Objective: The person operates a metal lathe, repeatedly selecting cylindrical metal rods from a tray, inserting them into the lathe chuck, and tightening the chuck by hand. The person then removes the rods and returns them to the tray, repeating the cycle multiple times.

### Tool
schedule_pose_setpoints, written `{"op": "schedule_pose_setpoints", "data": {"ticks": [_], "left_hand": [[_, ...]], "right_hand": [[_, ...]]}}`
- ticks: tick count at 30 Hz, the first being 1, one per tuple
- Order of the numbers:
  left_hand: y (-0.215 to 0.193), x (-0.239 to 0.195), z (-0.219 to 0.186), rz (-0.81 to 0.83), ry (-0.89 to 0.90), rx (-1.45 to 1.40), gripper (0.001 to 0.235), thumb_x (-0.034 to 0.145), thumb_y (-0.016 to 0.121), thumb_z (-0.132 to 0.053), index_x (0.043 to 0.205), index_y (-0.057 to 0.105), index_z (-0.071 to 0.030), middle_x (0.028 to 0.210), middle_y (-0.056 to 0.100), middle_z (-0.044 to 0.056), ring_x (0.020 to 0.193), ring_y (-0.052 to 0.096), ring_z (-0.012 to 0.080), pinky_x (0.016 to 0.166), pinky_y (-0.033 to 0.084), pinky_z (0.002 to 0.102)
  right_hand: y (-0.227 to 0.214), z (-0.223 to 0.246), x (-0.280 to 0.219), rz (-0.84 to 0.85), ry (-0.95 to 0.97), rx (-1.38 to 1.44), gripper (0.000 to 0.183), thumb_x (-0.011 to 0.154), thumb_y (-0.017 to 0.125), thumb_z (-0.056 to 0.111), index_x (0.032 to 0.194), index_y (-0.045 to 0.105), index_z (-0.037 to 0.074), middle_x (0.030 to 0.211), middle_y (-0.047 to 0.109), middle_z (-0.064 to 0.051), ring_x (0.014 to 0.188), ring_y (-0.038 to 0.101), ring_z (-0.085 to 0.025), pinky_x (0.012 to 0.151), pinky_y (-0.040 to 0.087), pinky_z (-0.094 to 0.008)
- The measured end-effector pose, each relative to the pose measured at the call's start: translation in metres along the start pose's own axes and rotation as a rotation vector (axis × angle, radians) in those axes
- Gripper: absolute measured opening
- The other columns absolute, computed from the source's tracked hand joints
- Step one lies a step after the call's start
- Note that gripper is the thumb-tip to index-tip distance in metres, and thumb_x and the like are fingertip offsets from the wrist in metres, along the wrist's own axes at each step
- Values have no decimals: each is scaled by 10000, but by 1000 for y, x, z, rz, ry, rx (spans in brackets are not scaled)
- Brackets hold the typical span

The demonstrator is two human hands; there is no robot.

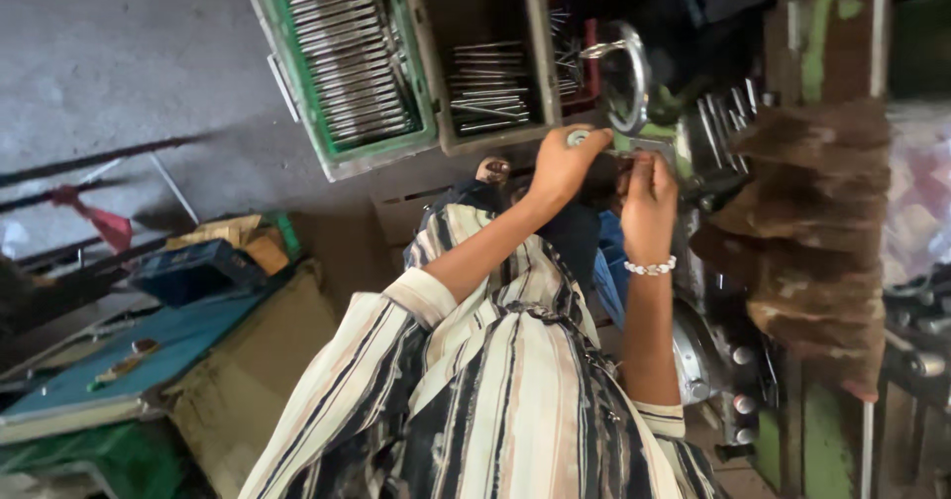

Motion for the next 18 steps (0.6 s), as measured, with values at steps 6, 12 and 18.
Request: {"op": "schedule_pose_setpoints", "data": {"ticks": [6,12,18], "left_hand": [[8,10,19,82,-198,-222,280,891,711,-288,821,751,-20,682,659,-34,604,540,68,538,409,282],[19,2,19,465,-509,-536,477,966,638,-570,854,583,-110,585,332,-72,438,306,56,392,221,249],[7,15,34,269,22,406,482,903,717,-457,1143,558,-70,746,571,70,679,557,252,611,459,388]], "right_hand": [[15,29,-4,-45,-340,-267,247,1165,541,194,1011,573,3,823,540,-34,706,491,-126,647,408,-281],[25,51,-12,-139,-644,-431,173,1138,634,165,1128,633,-7,1009,689,-124,874,663,-197,780,537,-337],[-33,12,-3,-514,-559,-496,272,1107,614,260,1079,643,-9,910,700,-136,764,655,-204,673,518,-335]]}}
Point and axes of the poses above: each hand's wrist, its own x-axis towards the middle knuckle, its own y-axis out of the palm, z = x × y, the point moved 7 cm from there along x, towards the middle knuckle
